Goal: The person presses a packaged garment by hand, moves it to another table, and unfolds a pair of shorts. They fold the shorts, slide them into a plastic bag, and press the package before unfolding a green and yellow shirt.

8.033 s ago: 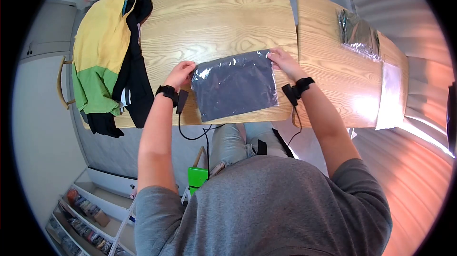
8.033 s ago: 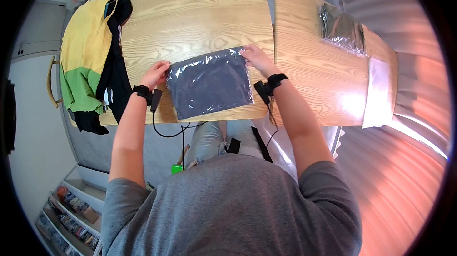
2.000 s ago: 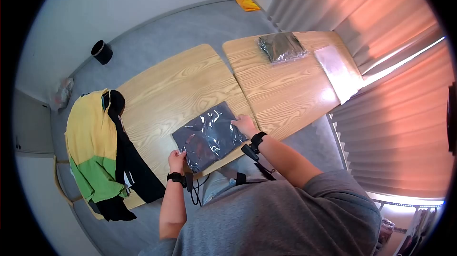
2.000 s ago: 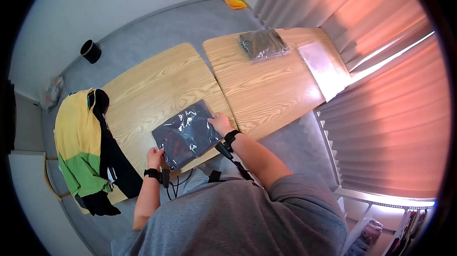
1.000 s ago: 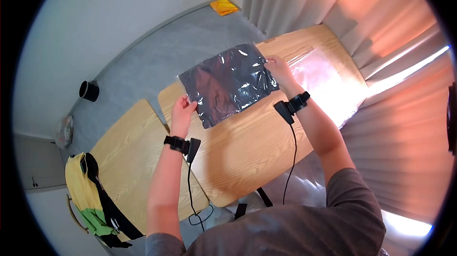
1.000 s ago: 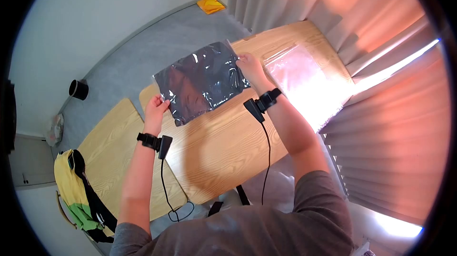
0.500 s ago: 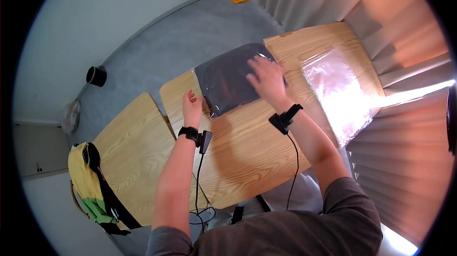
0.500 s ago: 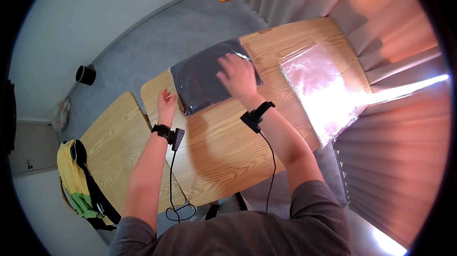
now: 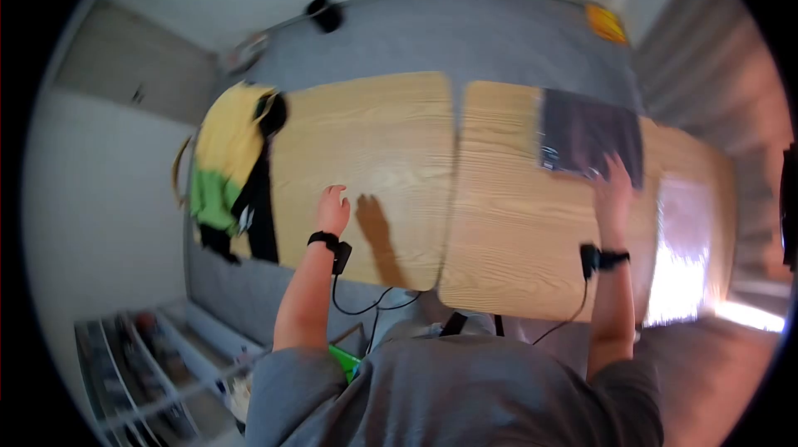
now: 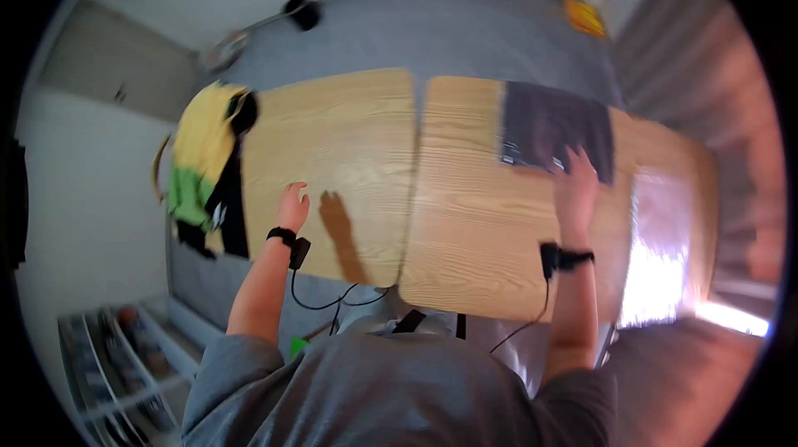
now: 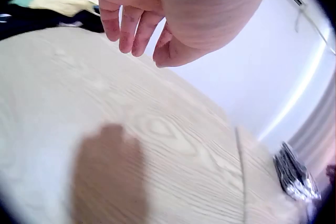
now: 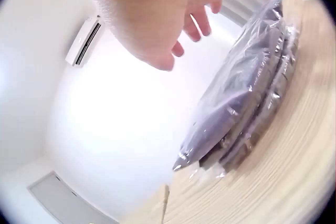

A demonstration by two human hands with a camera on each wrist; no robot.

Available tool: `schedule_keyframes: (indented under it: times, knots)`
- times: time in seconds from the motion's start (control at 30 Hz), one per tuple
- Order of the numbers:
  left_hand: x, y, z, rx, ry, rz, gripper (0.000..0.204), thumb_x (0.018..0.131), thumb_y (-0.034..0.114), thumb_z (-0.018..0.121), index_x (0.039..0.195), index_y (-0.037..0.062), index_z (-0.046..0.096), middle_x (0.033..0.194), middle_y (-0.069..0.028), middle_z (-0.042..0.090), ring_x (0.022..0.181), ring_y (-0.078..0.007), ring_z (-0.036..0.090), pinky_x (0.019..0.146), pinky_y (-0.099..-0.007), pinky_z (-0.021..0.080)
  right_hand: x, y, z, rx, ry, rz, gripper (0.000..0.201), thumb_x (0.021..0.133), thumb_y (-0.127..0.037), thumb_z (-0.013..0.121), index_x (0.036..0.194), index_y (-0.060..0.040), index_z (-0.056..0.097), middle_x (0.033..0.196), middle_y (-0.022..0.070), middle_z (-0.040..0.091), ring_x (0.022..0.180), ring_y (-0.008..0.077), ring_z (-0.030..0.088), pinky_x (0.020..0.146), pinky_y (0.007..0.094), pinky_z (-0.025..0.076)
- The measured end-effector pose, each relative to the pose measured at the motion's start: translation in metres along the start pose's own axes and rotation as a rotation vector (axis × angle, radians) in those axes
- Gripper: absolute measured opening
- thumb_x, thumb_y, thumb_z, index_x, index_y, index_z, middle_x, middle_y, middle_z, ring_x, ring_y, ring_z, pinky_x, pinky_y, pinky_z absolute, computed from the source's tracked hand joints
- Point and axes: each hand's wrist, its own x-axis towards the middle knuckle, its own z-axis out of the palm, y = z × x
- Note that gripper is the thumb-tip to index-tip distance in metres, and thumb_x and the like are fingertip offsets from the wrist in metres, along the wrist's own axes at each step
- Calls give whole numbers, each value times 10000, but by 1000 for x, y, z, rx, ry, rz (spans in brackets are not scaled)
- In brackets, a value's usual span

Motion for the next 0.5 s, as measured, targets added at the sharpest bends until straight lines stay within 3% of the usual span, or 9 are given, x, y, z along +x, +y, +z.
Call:
schedule_keyframes:
  times: [0.07, 0.1, 0.17, 0.3, 0.43, 0.5]
  knots:
    - [-25, -64, -23, 25, 60, -139, 297, 778, 60, 591, 1074, 50, 565, 1080, -177, 573, 1027, -366, 530, 874, -427, 446, -44, 11, 13, 35, -178, 79, 311, 868, -171, 582, 1143, -27, 570, 1173, 193, 562, 1072, 349, 526, 939, 417, 404]
    - [-36, -90, -31, 4, 86, -222, 311, 780, 63, 593, 1089, 49, 561, 1080, -184, 571, 1027, -369, 530, 876, -429, 445, -60, -13, -1, 45, -288, 182, 285, 867, -150, 569, 1116, -12, 578, 1145, 200, 573, 1073, 349, 526, 945, 409, 402]
    - [-53, -148, -46, 21, 121, -322, 366, 780, 66, 598, 1140, 40, 534, 1078, -202, 566, 1041, -371, 525, 886, -431, 440, -96, -29, -3, 65, -384, 159, 269, 858, -131, 565, 1091, 2, 587, 1130, 203, 579, 1080, 350, 521, 950, 409, 397]
    - [-56, -222, -80, 15, 199, -568, 442, 777, 72, 596, 1201, 29, 483, 1109, -212, 553, 1073, -369, 510, 917, -433, 423, -152, -85, 6, 51, -351, 162, 259, 838, -96, 562, 1070, 15, 594, 1127, 198, 582, 1077, 353, 521, 944, 410, 400]
    - [-28, -308, -93, 132, 351, -539, 525, 748, 72, 623, 1240, 44, 440, 1164, -207, 503, 1095, -385, 480, 917, -463, 418, -165, -153, 12, 16, -424, 241, 265, 824, -78, 563, 1072, 11, 592, 1125, 193, 584, 1083, 348, 520, 949, 409, 398]
    - [-13, -333, -108, 197, 393, -644, 581, 739, 165, 699, 1240, 39, 432, 1170, -191, 505, 1090, -366, 488, 894, -452, 436, -166, -193, 20, 9, -417, 232, 264, 819, -75, 566, 1068, 6, 595, 1124, 193, 584, 1091, 346, 516, 952, 408, 397]
